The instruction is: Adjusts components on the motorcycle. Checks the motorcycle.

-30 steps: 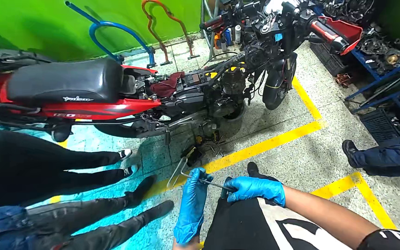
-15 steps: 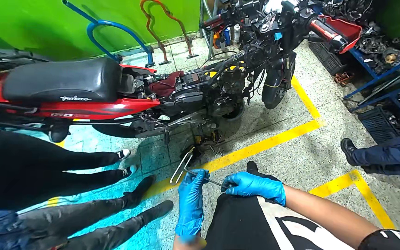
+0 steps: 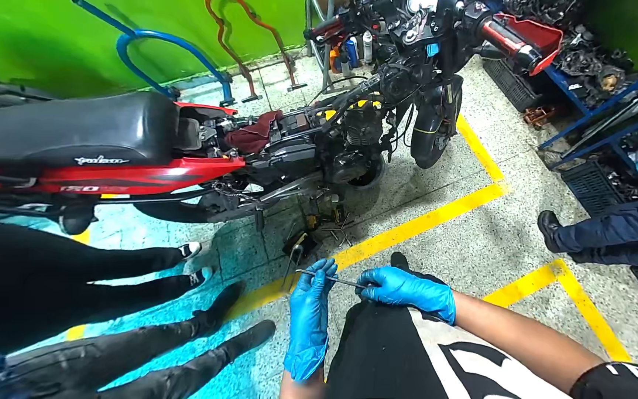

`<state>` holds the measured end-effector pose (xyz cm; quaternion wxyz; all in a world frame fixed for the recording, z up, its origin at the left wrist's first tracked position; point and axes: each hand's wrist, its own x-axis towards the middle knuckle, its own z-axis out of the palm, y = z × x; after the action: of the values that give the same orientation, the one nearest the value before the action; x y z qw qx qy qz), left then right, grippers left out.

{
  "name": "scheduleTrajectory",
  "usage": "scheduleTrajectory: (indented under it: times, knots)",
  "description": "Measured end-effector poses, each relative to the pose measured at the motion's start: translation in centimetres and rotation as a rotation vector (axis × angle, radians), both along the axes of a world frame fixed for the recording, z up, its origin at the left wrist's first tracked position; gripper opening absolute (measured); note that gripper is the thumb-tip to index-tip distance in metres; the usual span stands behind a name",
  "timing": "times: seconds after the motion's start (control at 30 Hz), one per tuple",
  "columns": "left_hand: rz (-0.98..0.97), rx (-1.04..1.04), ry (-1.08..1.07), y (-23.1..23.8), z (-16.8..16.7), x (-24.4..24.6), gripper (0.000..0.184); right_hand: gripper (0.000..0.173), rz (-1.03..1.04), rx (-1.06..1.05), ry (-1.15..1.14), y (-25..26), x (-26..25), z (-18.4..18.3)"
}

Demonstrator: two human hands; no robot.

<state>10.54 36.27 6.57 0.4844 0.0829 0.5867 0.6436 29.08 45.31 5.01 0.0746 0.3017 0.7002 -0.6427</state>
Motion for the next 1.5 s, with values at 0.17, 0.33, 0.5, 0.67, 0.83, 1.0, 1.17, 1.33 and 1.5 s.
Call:
scheduleTrajectory:
  times: [0.17,0.33,0.5,0.67,0.83,1.0,1.17,1.33,1.5]
  knots:
    - [0.12,-0.053,0.064,0.3,0.2,-0.1,0.013,0.031,0.067,-0.036,0.061,-0.5,-0.1,0.4]
    - [-0.025,0.11,-0.195,-0.1,-0.7,-1.0,0.034,0.028,0.027,0.044,0.024,-0.3,0.3,0.3]
    - [0.043,0.066,-0.158,0.1,-0.9,0.0,0.024,0.029,0.028,0.053,0.0,-0.4,0.4,0.6]
    - [-0.004,0.142,-0.157,0.1,-1.3,-0.5,0.02,0.031,0.101,0.062,0.03,-0.7,0.2,0.9]
    - [-0.061,0.171,-0.346,0.4,-0.4,-0.5,0.033,0.034,0.15,0.083,0.071,-0.6,0.2,1.2]
    - [-0.14,0.145,-0.249,0.0,-0.6,-0.4,0.037,0.035,0.065,0.059,-0.019,-0.4,0.3,1.1]
    - [-0.004,-0.021,0.001,0.2,0.3,0.4,0.013,0.037,0.106,0.021,-0.032,-0.4,0.3,1.4]
    - [-0.051,0.034,-0.147,-0.6,-1.0,-0.2,0.03,0.034,0.089,0.076,-0.092,-0.4,0.6,1.5]
    - [-0.058,0.059,-0.14,-1.9,-1.3,0.0,0.031,0.034,0.071,0.089,-0.191,-1.5,0.7,0.5]
